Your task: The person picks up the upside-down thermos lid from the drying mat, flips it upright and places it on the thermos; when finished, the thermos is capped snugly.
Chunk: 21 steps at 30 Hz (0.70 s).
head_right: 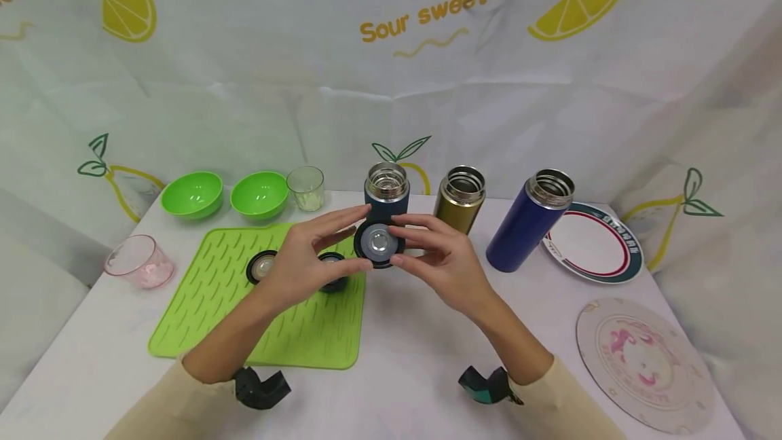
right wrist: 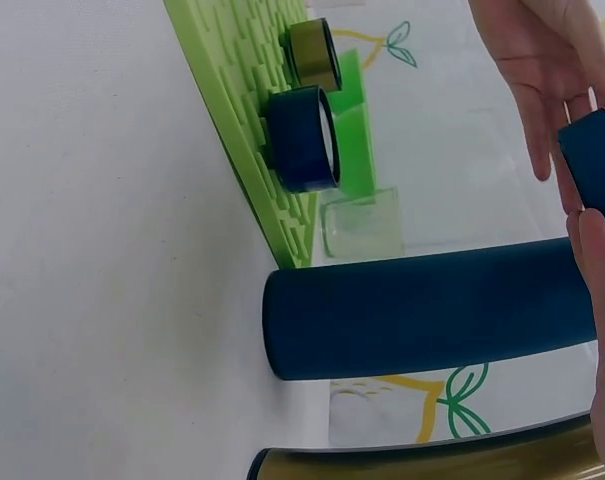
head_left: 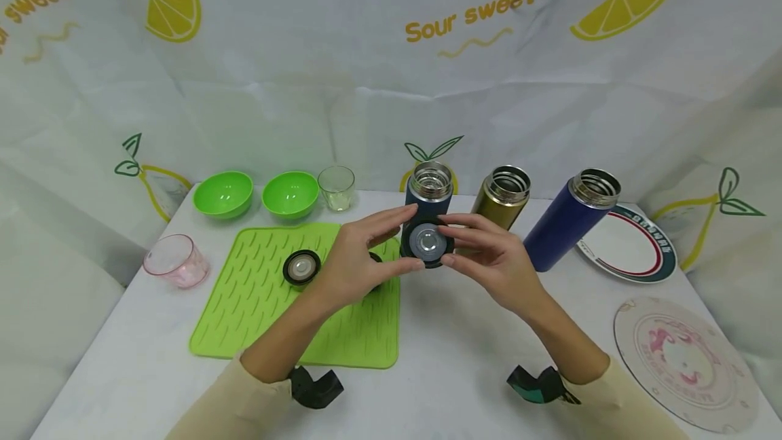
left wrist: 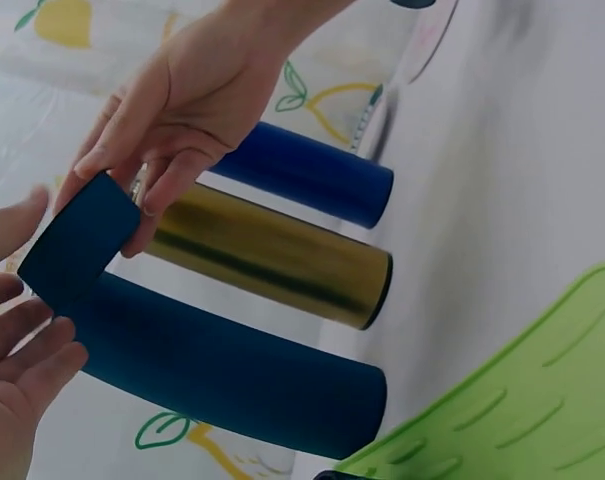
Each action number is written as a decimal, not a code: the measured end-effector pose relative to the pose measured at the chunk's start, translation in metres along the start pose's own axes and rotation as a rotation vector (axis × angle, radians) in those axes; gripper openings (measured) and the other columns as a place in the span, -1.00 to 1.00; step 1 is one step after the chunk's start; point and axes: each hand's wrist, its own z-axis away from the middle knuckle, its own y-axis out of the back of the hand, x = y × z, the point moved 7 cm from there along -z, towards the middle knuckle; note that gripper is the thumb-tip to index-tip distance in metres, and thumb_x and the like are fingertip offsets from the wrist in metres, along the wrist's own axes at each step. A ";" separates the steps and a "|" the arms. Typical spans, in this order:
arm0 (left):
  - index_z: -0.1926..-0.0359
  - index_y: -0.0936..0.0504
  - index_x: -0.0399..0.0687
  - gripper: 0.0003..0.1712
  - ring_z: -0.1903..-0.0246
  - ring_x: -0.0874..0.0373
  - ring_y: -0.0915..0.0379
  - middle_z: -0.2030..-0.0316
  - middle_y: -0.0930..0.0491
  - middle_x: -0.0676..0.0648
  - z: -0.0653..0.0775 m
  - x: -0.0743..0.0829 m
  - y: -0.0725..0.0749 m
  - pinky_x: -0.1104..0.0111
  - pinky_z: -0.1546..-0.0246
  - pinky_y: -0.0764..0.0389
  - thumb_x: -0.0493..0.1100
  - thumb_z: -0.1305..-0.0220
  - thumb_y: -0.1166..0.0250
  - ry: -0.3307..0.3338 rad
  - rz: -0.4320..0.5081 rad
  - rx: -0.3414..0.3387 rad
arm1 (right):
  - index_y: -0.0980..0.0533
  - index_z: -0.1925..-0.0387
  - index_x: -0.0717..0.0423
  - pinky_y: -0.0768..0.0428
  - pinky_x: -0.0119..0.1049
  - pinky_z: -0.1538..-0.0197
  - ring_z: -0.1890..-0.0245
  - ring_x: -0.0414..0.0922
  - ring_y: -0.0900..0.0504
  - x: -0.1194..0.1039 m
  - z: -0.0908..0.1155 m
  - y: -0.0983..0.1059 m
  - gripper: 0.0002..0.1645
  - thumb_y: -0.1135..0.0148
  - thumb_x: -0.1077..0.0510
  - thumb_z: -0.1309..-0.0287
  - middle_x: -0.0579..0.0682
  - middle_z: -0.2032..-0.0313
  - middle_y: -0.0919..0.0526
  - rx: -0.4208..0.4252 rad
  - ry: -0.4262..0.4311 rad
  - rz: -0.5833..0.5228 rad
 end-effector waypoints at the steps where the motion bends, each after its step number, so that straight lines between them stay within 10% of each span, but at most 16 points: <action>1: -0.38 -0.51 -0.07 -0.24 -0.38 0.09 -0.47 -0.36 -0.55 -0.07 0.000 -0.002 0.001 0.42 -0.24 -0.60 -0.19 -0.15 -0.54 0.024 0.020 0.006 | -0.61 -0.14 0.34 -0.75 -0.43 0.02 0.00 -0.35 -0.72 0.000 0.000 0.000 -0.51 -0.36 0.50 -0.12 -0.04 -0.21 -0.60 0.001 0.002 -0.004; 10: -0.25 -0.65 -0.02 -0.51 -0.07 0.11 -0.72 -0.16 -0.71 -0.07 0.001 -0.012 0.002 0.43 0.08 -0.76 -0.12 -0.30 -0.43 0.169 0.063 0.039 | -0.63 -0.10 0.37 -0.73 -0.46 0.02 -0.06 -0.31 -0.69 -0.004 -0.001 0.004 -0.49 -0.38 0.55 -0.05 -0.17 -0.21 -0.59 0.021 0.041 -0.029; 21: -0.14 -0.71 -0.02 -0.55 0.15 0.12 -0.75 0.10 -0.80 -0.10 0.001 -0.016 0.005 0.37 0.20 -0.74 -0.18 -0.20 -0.49 0.195 0.052 0.109 | -0.67 -0.07 0.28 -0.75 -0.45 0.05 -0.01 -0.33 -0.70 -0.003 0.000 0.001 -0.56 -0.37 0.50 -0.11 -0.01 -0.25 -0.58 -0.017 0.020 0.003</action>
